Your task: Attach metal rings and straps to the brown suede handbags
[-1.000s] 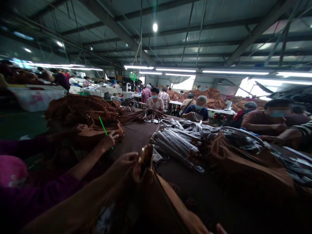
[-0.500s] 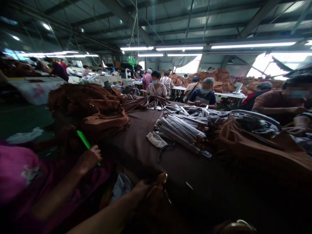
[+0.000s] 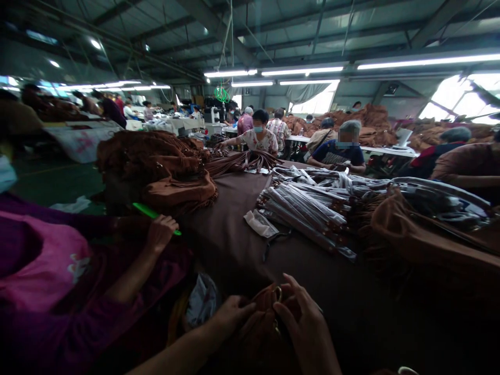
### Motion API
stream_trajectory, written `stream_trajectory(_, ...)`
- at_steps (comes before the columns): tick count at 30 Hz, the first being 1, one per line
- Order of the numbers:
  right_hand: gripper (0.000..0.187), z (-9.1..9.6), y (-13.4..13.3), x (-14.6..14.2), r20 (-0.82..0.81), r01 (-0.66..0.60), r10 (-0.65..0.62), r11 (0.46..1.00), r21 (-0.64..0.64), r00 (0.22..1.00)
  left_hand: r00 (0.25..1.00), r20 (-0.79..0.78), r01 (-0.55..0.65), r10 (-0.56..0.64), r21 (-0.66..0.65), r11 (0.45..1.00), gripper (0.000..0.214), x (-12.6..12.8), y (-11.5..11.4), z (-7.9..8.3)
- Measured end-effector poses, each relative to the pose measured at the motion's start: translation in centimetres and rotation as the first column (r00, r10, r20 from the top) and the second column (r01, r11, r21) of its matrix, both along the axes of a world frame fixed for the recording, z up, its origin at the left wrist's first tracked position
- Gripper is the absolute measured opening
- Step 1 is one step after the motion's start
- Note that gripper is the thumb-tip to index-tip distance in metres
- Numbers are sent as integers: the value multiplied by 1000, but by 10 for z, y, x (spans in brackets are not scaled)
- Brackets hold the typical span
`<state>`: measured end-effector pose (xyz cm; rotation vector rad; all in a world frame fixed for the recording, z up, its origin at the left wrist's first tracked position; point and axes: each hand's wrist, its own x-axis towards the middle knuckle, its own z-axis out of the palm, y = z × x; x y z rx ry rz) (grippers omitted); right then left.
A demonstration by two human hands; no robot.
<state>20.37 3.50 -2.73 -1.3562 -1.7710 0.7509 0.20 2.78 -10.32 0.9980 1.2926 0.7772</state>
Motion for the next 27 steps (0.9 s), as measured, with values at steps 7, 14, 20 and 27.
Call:
stream_trajectory(7, 30, 2, 9, -5, -59, -135, 132, 989, -57, 990, 978, -200, 3, 59, 301, 954, 55, -19, 1, 32)
stream_trajectory(14, 29, -6, 0, 0, -178, -152, 140, 987, -54, 974, 957, -185, 288, -223, 517, 806, 92, 1, 6, 79)
stream_trajectory(20, 34, 4, -4, 10, -194, -153, 105, 955, -254, 975, 938, -266, 324, -223, 440, 838, 84, 12, 4, 80)
stream_trajectory(27, 36, 5, 0, 8, -482, -345, 130, 853, -391, 867, 946, -241, 305, -215, 451, 839, 82, 11, 3, 82)
